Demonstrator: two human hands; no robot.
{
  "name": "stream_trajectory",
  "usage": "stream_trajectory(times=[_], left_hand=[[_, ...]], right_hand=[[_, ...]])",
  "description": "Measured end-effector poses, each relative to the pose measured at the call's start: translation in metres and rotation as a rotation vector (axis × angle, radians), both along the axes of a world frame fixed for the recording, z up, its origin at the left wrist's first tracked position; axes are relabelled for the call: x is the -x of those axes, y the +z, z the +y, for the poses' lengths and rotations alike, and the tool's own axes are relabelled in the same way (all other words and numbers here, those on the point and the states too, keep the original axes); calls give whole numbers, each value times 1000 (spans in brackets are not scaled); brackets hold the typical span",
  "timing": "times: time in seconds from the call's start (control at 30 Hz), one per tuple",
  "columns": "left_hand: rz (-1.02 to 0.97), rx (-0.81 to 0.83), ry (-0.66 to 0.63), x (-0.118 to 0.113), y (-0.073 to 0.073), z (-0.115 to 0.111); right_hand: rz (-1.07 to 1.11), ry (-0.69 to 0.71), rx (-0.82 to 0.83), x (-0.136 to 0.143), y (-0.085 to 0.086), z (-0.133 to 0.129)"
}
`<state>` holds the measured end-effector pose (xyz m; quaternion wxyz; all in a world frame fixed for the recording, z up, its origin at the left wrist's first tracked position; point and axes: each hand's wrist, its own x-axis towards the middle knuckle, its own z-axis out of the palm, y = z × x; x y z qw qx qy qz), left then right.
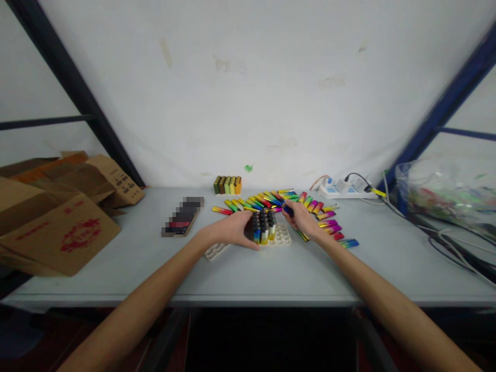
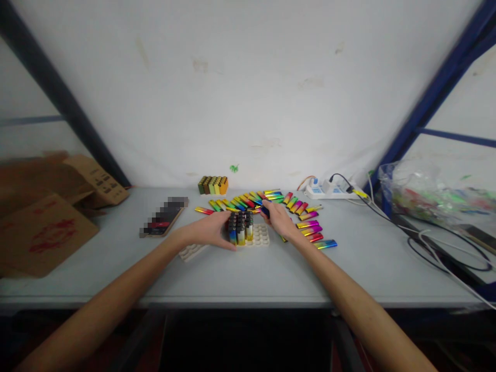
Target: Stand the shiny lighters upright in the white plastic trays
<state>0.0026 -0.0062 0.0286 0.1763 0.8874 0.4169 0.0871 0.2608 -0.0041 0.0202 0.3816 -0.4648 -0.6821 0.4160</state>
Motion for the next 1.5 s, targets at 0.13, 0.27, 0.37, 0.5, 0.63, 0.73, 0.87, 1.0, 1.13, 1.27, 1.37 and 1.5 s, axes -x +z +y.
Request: stream_trajectory(times=[0.13,0.27,0.37,0.5,0.63,0.73,0.87,1.0,1.13,1.27,1.37,1.5], left_hand=[[-3,6,-2,-1,1,-1],[1,4,1,0,1,-1],[-1,4,3,0,1,0],[-5,4,-4,0,1,0],[-5,2,-2,0,1,-1],[0,-1,3,0,1,-1],[12,-3,-6,-1,2,0],[15,2,-12,-2,3,-1],[2,1,-23,-2,3,0],[1,2,-7,-2,1,0],[-20,-5,-12,-1,-1,1],[-33,-6,-37,-1,-2,1]], right_hand=[[-30,-12,-18,-1,0,0],[-69,-20,-64,-3,-1,3],[-73,-28,-60,-4,-2,4],[-28,-25,-34,-4,-2,4],[96,-10,25,-4,-2,6],[186,41,-11,-7,-2,9],[105,54,-150,-13,3,9],[35,-11,-316,-18,18,1],[7,98,-253,-24,36,-15],[-81,286,-160,-26,37,-25],[-202,391,-181,-22,30,-25],[-324,409,-233,-15,22,-23]])
